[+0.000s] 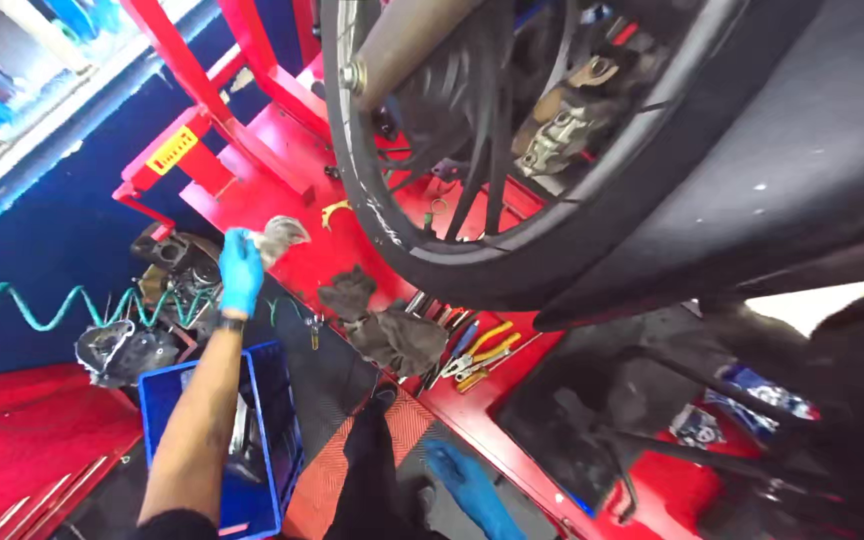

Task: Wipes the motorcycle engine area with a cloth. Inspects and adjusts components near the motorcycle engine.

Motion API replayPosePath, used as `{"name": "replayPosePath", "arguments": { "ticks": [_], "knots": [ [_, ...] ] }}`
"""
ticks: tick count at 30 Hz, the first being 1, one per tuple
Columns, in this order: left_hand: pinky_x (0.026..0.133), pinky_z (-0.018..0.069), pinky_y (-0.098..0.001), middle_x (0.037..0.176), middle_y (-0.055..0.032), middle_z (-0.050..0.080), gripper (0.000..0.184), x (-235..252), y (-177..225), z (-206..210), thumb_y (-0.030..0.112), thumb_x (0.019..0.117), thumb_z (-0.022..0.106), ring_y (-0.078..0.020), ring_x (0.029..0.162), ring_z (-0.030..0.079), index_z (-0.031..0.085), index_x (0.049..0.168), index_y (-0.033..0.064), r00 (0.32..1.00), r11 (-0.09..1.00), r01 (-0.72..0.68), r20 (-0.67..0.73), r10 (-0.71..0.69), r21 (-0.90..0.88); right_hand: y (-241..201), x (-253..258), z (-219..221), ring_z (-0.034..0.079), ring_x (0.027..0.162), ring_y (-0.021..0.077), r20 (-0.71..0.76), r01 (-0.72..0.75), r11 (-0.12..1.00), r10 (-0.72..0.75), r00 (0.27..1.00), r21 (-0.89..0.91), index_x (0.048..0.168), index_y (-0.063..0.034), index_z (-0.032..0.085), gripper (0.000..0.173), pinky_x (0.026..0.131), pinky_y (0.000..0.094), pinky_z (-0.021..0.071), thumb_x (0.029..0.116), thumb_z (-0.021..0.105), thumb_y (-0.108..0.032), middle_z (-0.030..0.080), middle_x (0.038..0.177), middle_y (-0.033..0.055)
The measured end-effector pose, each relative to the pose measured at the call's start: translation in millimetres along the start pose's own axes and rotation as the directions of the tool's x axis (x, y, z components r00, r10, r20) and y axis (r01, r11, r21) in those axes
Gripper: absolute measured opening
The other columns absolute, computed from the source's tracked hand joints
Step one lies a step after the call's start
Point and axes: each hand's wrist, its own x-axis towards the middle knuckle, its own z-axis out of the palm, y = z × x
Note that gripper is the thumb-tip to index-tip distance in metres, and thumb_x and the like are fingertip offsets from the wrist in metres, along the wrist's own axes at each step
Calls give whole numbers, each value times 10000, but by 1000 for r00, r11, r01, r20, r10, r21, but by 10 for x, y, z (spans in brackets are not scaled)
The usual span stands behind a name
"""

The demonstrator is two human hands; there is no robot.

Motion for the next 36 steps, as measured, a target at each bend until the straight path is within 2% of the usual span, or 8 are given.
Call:
{"name": "replayPosePath", "arguments": {
  "ticks": [5,10,13,17,20,25,30,36],
  "knots": [
    [949,567,-299,1141,-72,675,306,-2200,503,120,64,1027,425,-77,1031,655,564,1269,-61,966,735,-47,155,205,-677,-1471,481,430,588,1317,282,53,291,659,-449,892,694,1570,-55,354,940,1078,485,516,961,366,-770,566,1481,137],
    [835,613,-273,966,21,748,280,-3668,891,325,78,1032,383,-51,900,713,637,1149,60,921,322,381,385,-54,-867,-1967,-164,356,587,1299,246,53,449,568,-658,751,690,1444,-7,549,528,1116,423,472,1109,317,-343,611,1423,151],
    [790,616,-276,936,10,736,311,-3734,1222,214,182,1066,334,-62,870,711,624,1130,92,938,160,346,346,-25,-924,-2018,-781,475,589,1305,178,-254,724,631,-678,690,279,1499,-16,480,477,1119,391,492,1087,411,-248,603,1435,118],
    [766,606,-256,878,19,743,270,-3963,1804,-12,141,1006,426,-44,815,707,690,1001,85,948,199,103,157,277,-975,-1935,-1490,441,391,1490,244,-538,892,450,-761,362,-36,1569,-2,363,647,1230,434,365,1044,525,-344,385,1612,189],
    [814,588,-252,904,38,718,278,-4464,1976,-60,134,1029,414,-19,845,680,679,1040,48,854,320,95,242,460,-943,-1815,-2010,77,509,1393,166,-552,902,414,-726,409,123,1494,-2,482,522,1166,359,444,1028,553,-227,521,1526,116],
    [881,603,-300,1063,-16,743,471,-5144,2231,-313,487,1058,443,-89,972,713,601,1264,94,572,216,575,577,583,-789,-1350,-2634,-92,671,1124,163,-721,903,194,-548,424,384,1291,17,652,347,963,311,567,1024,472,-113,695,1268,112],
    [808,605,-256,951,-39,716,262,-5502,2785,26,39,1062,377,-77,870,702,626,1137,4,821,96,254,267,505,-962,-1104,-2996,97,447,1449,321,-839,992,69,-541,-52,-105,1363,25,612,388,1230,468,365,1011,474,-63,547,1489,185],
    [1235,313,-333,1604,-207,354,750,-6283,2717,89,465,1096,341,-146,1466,386,192,1582,-86,492,303,-35,248,835,-952,-745,-3420,-407,219,1570,256,-737,958,173,-674,-54,-228,1582,29,320,658,1303,419,217,1098,396,-410,243,1688,162]
  ]
}}
